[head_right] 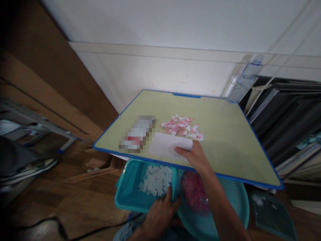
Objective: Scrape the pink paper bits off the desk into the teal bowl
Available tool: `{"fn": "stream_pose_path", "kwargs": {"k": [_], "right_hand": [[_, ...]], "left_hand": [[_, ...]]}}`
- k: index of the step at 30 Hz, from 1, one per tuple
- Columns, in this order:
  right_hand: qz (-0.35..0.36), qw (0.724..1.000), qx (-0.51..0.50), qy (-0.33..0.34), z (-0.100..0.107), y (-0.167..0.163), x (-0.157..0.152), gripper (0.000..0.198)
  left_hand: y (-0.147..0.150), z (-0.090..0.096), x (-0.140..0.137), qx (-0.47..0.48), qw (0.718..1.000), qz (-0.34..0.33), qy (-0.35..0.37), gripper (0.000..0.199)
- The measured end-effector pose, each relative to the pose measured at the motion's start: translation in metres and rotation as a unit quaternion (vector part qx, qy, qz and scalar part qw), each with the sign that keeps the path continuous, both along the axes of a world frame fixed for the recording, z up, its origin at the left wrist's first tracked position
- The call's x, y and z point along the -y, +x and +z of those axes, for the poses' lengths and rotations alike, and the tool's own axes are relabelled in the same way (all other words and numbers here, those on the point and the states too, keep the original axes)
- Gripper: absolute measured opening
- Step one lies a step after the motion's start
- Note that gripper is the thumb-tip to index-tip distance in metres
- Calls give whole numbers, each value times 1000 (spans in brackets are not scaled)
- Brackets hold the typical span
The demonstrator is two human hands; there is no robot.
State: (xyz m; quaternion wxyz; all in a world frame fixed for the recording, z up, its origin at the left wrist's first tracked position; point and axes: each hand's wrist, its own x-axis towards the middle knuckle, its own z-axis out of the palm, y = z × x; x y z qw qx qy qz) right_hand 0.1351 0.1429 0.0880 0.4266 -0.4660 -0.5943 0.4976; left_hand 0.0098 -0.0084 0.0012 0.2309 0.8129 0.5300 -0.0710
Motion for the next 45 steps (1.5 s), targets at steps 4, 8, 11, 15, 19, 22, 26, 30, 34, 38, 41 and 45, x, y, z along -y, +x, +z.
{"fn": "stream_pose_path", "kwargs": {"k": [4,8,11,15,19,22,26,30,34,38,41,45], "right_hand": [[-86,996,15,31,5,12,-15,33],[-97,991,68,55,11,15,-25,30],[-87,990,88,74,12,6,-30,27],[-81,983,118,111,13,-6,-37,23],[-33,984,134,113,20,-4,-40,20],[-24,981,156,110,26,6,-40,21],[-87,978,149,113,26,8,-38,24],[-74,983,121,115,17,-6,-40,25],[-49,987,125,86,18,-7,-44,22],[-49,988,125,74,27,5,-46,24],[-89,988,86,91,24,6,-48,29],[-72,989,90,92,11,-5,-53,25]], "left_hand": [[0,2,-1,3,1000,3,-12,67],[1,2,-1,0,1000,2,-8,66],[2,0,0,-2,1000,-2,-5,67],[1,-2,0,-3,1000,-5,-5,67],[1,-2,0,0,1000,-8,-17,64],[0,-1,0,6,1000,-6,-19,64],[1,0,-1,9,1000,2,-21,66],[1,1,-2,7,999,2,-39,68],[1,-1,-1,2,1000,0,-22,70],[1,-3,-1,6,1000,-7,-7,69],[1,-3,-1,4,1000,-9,-9,67],[1,-5,-1,-3,1000,-8,-7,69]]}}
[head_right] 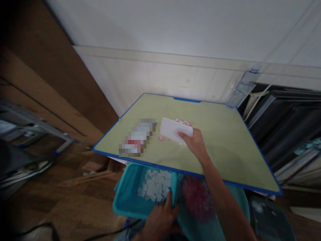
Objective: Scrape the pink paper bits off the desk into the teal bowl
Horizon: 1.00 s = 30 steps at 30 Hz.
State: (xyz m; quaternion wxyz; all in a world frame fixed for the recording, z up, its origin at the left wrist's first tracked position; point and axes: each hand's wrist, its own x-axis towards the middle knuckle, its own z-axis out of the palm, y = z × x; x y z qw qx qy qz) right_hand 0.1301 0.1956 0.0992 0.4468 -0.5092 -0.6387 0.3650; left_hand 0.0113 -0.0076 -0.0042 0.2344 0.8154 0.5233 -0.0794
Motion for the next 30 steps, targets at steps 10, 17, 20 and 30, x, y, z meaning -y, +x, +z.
{"fn": "stream_pose_path", "kwargs": {"k": [10,17,20,30], "right_hand": [[-12,998,36,-49,22,24,9,30],[-3,1000,15,-14,10,8,10,28],[-10,999,52,-8,6,9,8,24],[-50,998,2,-24,6,14,12,35]], "left_hand": [[1,-3,1,1,1000,5,7,71],[0,3,0,2,1000,8,1,69],[0,2,0,5,1000,9,13,71],[0,-3,2,11,999,13,35,70]]}}
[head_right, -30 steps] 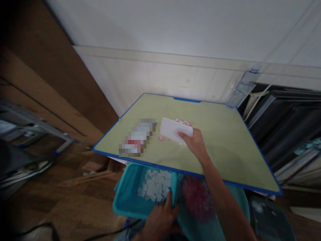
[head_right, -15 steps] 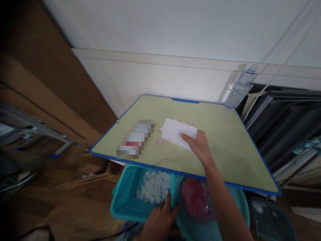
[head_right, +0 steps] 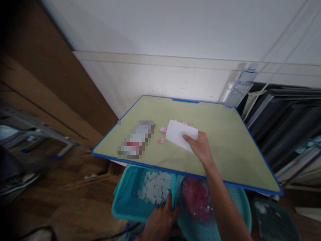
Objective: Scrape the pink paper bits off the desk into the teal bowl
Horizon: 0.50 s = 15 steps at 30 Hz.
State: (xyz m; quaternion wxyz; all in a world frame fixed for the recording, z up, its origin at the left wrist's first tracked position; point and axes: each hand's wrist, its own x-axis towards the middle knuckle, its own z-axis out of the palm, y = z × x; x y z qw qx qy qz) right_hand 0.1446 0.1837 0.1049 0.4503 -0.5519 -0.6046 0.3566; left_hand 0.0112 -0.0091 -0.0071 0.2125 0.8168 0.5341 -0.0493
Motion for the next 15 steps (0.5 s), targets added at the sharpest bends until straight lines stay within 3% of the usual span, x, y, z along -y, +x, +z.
{"fn": "stream_pose_path", "kwargs": {"k": [4,7,15], "right_hand": [[33,999,-13,17,-10,-7,-5,31],[13,1000,14,11,-14,-5,-7,28],[2,999,26,-34,1,11,1,29]], "left_hand": [[-1,-2,1,0,1000,-4,9,69],[-1,-3,1,-5,1000,-2,5,67],[0,-2,0,-4,1000,-7,-15,72]]}}
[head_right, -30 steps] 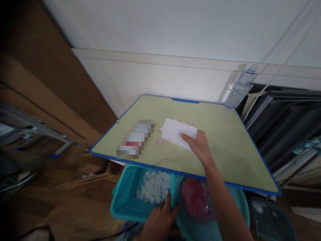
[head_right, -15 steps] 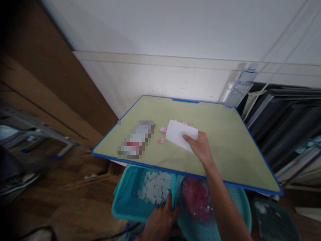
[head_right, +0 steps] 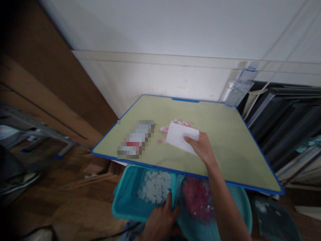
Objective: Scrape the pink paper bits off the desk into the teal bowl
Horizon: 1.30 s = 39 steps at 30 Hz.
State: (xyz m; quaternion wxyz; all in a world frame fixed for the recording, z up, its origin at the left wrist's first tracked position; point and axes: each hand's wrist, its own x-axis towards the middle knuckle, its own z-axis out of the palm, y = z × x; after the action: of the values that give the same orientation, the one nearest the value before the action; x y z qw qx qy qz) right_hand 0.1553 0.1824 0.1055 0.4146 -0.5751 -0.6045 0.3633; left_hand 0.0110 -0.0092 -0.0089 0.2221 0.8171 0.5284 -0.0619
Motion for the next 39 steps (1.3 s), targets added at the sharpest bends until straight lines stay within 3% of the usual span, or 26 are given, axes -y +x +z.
{"fn": "stream_pose_path", "kwargs": {"k": [4,10,17,23,27,32,36,39], "right_hand": [[23,1000,-5,-15,6,9,4,28],[-31,999,-31,20,1,9,9,36],[34,999,4,-33,4,9,9,28],[-24,1000,-15,-1,4,16,9,33],[32,999,-3,-43,3,18,9,30],[-1,1000,-13,12,4,17,8,32],[76,996,-17,-45,4,17,9,32],[44,998,-40,-36,2,15,8,35]], "left_hand": [[0,1,0,-3,1000,-1,-5,70],[1,4,-1,-4,1000,-3,-14,67],[1,4,-1,-1,1000,-4,-15,70],[1,8,-2,0,999,3,-35,69],[1,11,-3,-5,999,8,-48,70],[1,9,-2,-15,999,-4,-42,71],[1,7,0,-11,1000,7,-24,72],[1,7,0,-12,1000,4,-25,70]]}}
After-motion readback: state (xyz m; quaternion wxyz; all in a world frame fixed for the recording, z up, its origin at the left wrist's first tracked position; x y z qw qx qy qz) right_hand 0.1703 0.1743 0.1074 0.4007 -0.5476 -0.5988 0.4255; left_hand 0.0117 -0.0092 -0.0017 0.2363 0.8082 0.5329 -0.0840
